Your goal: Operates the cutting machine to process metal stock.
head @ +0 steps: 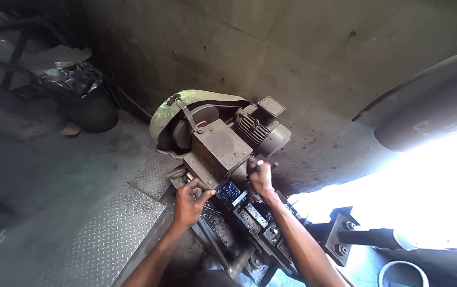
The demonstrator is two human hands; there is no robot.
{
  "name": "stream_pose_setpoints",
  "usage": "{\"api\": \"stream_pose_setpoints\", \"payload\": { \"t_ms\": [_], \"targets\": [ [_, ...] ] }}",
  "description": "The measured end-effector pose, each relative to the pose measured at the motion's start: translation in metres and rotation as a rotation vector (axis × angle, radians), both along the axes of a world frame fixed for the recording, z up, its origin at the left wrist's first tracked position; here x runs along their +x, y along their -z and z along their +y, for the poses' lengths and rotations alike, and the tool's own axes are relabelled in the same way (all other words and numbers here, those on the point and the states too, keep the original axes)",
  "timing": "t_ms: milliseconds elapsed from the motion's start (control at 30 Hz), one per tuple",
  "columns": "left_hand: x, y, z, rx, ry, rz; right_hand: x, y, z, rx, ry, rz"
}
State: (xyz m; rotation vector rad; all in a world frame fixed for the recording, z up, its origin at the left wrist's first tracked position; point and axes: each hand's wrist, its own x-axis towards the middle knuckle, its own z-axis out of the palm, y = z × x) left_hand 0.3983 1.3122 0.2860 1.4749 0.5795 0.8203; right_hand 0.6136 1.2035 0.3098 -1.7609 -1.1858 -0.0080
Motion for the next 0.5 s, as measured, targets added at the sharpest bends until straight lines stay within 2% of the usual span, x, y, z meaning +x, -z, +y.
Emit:
{"api": "stream_pose_setpoints", "payload": {
  "t_ms": [67, 100, 233, 300, 367, 500],
  "targets": [
    [-0.001, -0.001, 0.002, -0.002, 0.003, 0.018, 0.001, 0.012, 0.005, -0.073, 0.038, -0.025],
    [0.002, -0.002, 0.004, 0.000, -0.006, 0.020, 0.002, 0.002, 0.008, -0.056, 0.065, -0.024],
    [-0.001, -0.003, 0.001, 0.011, -0.019, 0.020, -0.011, -0.073, -0.005, 0.163, 0.022, 0.166],
    [-0.001, 0.000, 0.001, 0.031, -0.013, 0.016, -0.012, -0.092, -0.007, 0.325, -0.052, 0.226],
    [0.001, 0.001, 0.001, 0.034, -0.017, -0.004, -0.014, -0.090, -0.003, 0.414, -0.062, 0.195],
    [-0.001, 0.000, 0.001, 0.010, -0.024, 0.012, -0.018, -0.078, -0.002, 0.445, -0.142, 0.021]
  ]
}}
